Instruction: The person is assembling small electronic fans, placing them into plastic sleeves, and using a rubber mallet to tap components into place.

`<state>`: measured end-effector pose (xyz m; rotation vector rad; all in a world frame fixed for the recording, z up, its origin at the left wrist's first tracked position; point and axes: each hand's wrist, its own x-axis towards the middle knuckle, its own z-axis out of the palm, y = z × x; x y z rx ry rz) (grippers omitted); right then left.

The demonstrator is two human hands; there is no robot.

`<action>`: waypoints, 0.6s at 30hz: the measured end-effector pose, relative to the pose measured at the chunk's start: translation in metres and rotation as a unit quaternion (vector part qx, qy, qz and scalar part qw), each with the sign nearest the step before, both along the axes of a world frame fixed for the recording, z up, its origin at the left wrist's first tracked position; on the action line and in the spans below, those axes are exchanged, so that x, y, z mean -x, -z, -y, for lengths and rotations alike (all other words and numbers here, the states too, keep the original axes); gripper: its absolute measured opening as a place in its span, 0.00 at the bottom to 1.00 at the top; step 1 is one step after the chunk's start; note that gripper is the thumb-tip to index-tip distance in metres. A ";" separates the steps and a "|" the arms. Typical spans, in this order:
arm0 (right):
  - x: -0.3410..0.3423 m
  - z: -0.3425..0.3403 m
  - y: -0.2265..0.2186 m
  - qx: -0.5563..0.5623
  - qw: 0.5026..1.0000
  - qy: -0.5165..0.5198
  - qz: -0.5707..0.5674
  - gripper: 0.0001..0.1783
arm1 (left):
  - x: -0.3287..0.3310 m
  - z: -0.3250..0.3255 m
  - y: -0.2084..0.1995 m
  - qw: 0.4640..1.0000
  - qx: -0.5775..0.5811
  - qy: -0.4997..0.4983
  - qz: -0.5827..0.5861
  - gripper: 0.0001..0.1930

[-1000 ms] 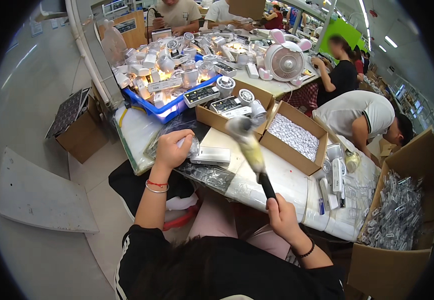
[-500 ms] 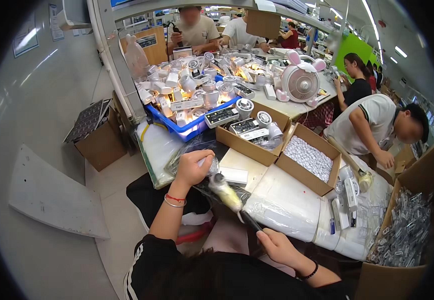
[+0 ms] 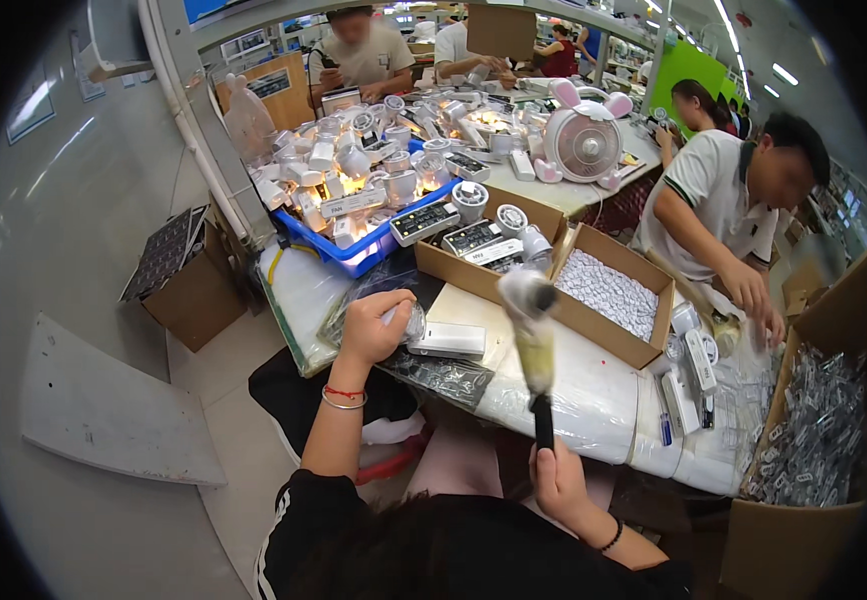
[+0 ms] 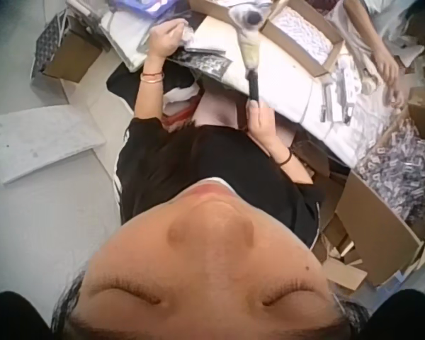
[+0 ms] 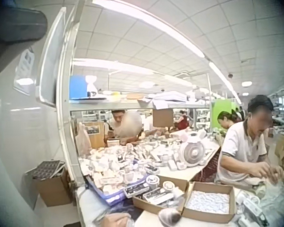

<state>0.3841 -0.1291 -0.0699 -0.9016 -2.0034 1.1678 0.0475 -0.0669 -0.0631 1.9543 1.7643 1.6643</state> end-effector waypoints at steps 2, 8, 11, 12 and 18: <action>0.005 -0.012 0.026 -0.064 0.998 0.006 0.028 0.19 | -0.002 -0.003 0.000 1.000 -0.017 0.010 -0.003 0.11; 0.012 -0.038 -0.012 0.329 0.942 -0.064 0.031 0.26 | -0.001 0.004 0.004 0.998 -0.044 0.022 -0.045 0.10; -0.005 -0.049 -0.014 0.163 0.985 -0.053 0.021 0.24 | -0.002 0.010 0.002 0.997 -0.062 0.014 -0.041 0.12; -0.010 -0.052 -0.021 0.055 0.994 0.001 0.090 0.22 | 0.001 0.013 0.001 0.998 -0.053 0.015 -0.034 0.12; -0.037 -0.088 -0.013 -0.158 0.905 0.114 0.379 0.17 | -0.013 0.020 -0.020 0.997 -0.047 0.060 -0.001 0.13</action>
